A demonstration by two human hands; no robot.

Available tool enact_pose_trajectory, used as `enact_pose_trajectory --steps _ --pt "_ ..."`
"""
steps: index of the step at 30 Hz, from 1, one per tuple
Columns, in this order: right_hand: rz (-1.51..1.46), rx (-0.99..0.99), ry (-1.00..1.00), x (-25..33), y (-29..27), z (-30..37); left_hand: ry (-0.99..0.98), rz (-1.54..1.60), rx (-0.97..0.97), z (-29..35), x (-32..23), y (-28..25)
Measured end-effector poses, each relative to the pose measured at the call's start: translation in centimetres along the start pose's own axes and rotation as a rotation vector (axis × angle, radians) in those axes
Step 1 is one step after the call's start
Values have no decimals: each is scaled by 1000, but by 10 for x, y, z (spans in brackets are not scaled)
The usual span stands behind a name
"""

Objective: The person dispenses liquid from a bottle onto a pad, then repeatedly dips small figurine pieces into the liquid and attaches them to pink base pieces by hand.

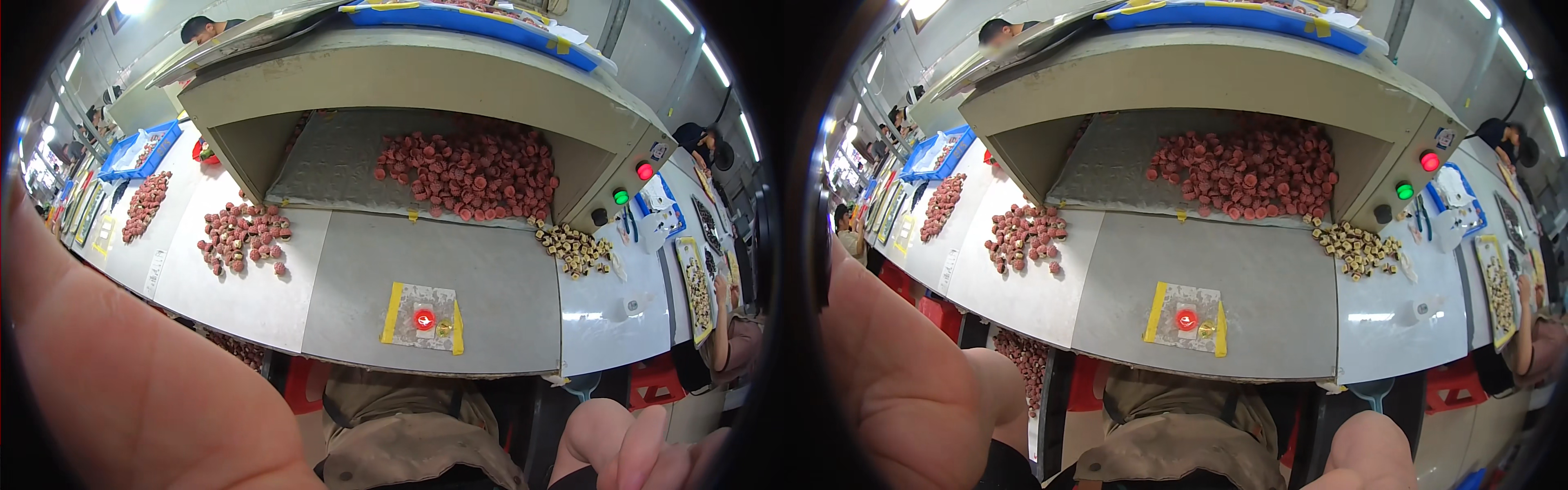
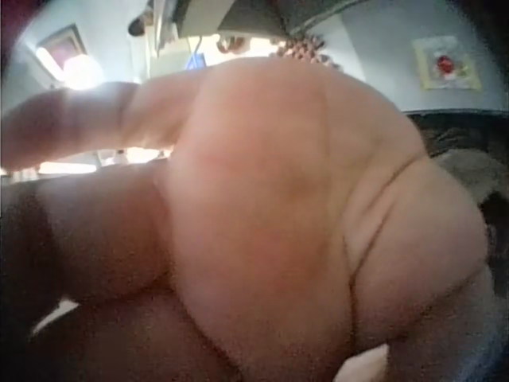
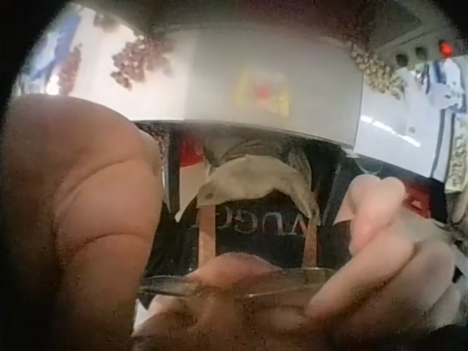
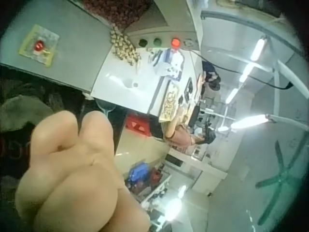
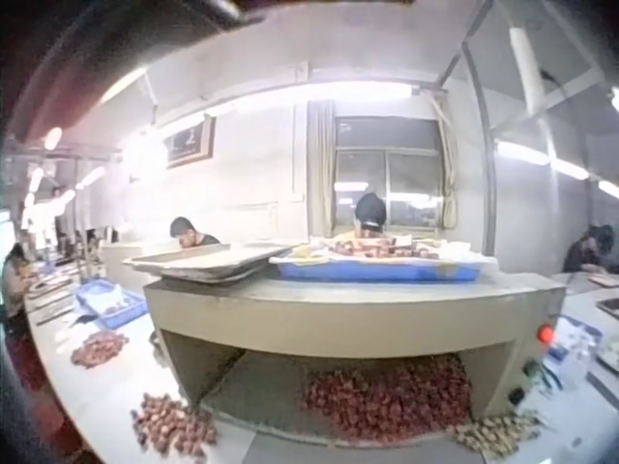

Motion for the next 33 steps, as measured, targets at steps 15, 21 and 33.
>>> enact_pose_trajectory --steps 15,21,33 --pt "-106 -33 47 69 -61 77 -41 -30 50 0 0 2" --pt "-110 -175 192 25 -89 75 -180 51 171 9 2 -10" --pt "34 -129 169 -67 14 -39 -110 217 453 7 7 3"
Point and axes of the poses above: each hand's wrist, its own z-axis away from the middle knuckle, its own y-axis out of the palm, x = y × z, the point moved 6 cm from there along -z, towards the middle knuckle, and after that the axes turned 12 degrees about -z, right-handed, at the moved point
